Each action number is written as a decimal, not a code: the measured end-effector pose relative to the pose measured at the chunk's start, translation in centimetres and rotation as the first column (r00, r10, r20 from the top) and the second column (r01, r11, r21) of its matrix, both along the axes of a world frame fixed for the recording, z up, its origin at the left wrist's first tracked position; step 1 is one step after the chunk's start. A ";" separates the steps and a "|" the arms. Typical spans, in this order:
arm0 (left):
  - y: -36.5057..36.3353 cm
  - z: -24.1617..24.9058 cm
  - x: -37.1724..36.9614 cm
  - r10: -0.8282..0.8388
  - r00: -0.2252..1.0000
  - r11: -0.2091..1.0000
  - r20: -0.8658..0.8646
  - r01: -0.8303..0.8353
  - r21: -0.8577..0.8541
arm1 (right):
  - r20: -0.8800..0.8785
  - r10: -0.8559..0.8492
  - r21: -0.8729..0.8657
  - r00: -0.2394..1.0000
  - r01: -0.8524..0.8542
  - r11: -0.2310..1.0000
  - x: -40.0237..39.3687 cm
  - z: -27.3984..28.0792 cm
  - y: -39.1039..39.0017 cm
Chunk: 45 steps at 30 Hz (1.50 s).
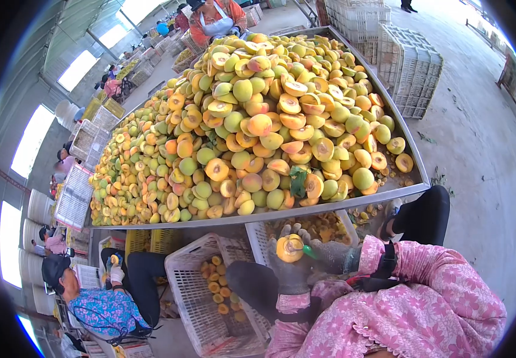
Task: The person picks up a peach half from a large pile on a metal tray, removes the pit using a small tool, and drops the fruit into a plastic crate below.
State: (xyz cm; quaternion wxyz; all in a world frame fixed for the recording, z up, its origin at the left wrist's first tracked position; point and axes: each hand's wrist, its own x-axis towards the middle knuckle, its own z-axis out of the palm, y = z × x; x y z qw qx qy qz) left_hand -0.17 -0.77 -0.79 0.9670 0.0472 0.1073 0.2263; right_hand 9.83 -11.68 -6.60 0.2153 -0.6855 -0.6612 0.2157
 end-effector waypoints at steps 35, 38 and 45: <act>-0.8 3.0 -0.5 0.035 0.957 0.912 -0.287 0.086 0.400 | -0.330 -0.040 -0.081 0.943 0.014 0.997 -1.1 3.0 -0.4; 0.0 2.5 -0.6 -0.086 0.959 0.947 -0.269 0.163 0.278 | -0.193 0.123 0.258 0.974 -0.070 0.964 -1.3 -0.3 0.0; -1.2 2.0 0.0 0.126 0.966 0.963 -0.227 -0.064 0.262 | -0.746 0.039 0.127 0.665 0.084 0.988 -2.4 -4.8 1.8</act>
